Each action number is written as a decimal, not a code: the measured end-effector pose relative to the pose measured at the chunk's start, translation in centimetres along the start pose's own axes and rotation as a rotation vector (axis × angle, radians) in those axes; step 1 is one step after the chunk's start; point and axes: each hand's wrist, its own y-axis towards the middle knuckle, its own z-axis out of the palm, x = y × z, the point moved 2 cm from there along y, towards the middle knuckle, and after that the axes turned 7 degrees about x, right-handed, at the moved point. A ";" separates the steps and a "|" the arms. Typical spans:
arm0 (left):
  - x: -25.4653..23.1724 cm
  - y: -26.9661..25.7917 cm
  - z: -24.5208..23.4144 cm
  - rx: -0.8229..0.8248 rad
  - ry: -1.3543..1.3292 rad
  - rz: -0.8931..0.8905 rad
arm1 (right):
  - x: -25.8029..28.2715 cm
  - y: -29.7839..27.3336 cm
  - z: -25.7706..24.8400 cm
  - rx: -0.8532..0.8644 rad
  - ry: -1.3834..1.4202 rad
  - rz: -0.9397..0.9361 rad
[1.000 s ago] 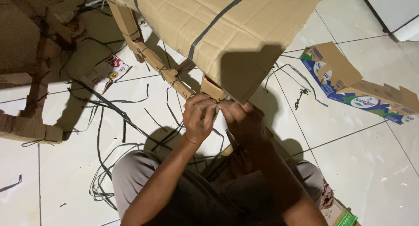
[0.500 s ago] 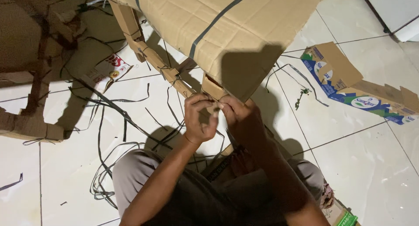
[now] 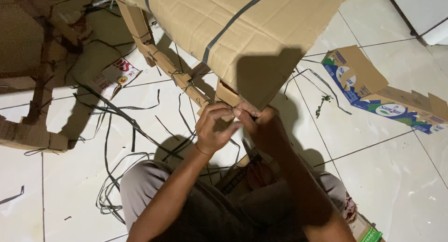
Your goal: Wrapping the legs of a wooden chair with cardboard and securing them with plastic ties
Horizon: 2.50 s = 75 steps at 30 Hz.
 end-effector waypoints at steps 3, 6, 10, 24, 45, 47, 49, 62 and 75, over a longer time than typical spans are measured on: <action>-1.0 0.8 -0.1 -0.017 -0.007 -0.025 | 0.3 0.1 -0.6 0.022 0.173 -0.033; -1.2 1.0 -0.1 -0.012 -0.055 -0.060 | 0.3 -0.2 -1.0 0.038 0.223 -0.008; -1.6 1.3 0.0 -0.012 -0.105 -0.050 | -1.2 -0.2 -1.3 0.089 0.258 0.001; -0.8 0.6 0.4 0.105 -0.077 -0.124 | -4.7 0.5 0.0 0.005 -0.076 -0.185; -1.0 1.3 0.6 0.103 -0.322 -0.367 | -2.0 -1.0 1.3 -0.351 -0.546 -0.644; -0.7 1.3 0.6 0.113 -0.326 -0.382 | -1.7 -1.0 0.7 -0.240 -0.471 -0.524; -1.1 1.8 0.5 0.113 -0.338 -0.379 | -4.1 1.3 2.1 -0.158 -0.220 -0.072; -1.4 2.8 0.4 0.137 -0.353 -0.398 | -9.3 2.5 2.4 0.056 0.147 -0.412; -2.6 3.3 1.5 0.290 0.019 0.034 | -12.0 4.5 6.0 0.371 1.608 0.191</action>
